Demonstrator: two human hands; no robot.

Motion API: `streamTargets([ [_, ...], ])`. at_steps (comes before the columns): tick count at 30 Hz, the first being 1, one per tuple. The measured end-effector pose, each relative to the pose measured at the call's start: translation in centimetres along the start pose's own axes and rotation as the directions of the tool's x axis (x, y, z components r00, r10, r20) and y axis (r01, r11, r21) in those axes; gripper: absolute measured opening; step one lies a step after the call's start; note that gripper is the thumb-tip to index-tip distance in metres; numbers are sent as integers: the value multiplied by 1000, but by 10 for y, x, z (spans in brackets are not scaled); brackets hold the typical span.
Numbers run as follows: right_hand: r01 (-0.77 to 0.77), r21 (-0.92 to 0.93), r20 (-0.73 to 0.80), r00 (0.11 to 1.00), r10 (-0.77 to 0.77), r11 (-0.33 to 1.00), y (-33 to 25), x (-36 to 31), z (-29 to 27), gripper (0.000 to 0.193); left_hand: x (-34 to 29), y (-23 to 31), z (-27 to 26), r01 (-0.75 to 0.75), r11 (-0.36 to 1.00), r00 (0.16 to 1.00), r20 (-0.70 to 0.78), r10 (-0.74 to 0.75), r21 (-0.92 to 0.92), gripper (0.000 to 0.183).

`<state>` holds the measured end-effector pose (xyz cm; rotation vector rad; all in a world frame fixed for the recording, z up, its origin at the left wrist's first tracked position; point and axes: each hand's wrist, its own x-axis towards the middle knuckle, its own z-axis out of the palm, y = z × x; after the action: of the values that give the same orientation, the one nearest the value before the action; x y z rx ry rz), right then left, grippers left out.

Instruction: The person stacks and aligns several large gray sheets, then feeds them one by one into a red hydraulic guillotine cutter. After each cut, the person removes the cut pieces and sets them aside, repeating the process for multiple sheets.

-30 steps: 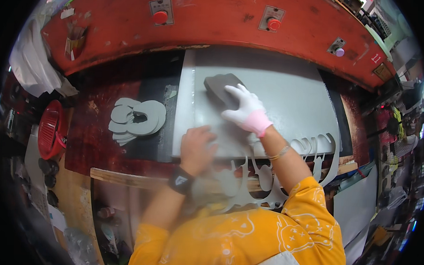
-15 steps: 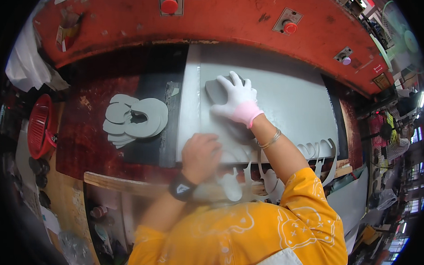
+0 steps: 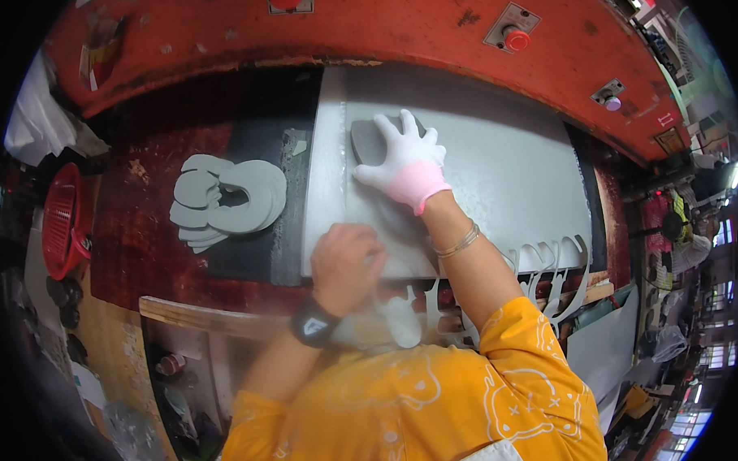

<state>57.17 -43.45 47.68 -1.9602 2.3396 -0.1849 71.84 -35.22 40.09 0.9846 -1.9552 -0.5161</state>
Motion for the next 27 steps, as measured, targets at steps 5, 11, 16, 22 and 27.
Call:
streamTargets([
  [5, 43, 15, -8, 999, -43, 999, 0, -3, 3, 86, 2, 1, -1, 15, 1000, 1000, 10, -15, 0, 8],
  [11, 216, 183, -54, 976, -209, 959, 32, 0, 0, 84, 8, -2, -2, -1, 1000, 999, 32, 1, -10, 9],
  [16, 264, 319, -298, 940, -168, 910, 160, 2, -22, 70, 7, 18, -18, 69, 988, 998, 20, -67, -135, 13],
  [22, 118, 422, -823, 465, 326, 899, 340, 18, -56, 53, -14, 83, 7, 190, 968, 958, 247, -147, -164, 8],
  [27, -87, 546, -808, 207, 551, 833, 429, 78, -108, 67, 17, 84, 53, 195, 981, 958, 217, -187, -13, 13],
])
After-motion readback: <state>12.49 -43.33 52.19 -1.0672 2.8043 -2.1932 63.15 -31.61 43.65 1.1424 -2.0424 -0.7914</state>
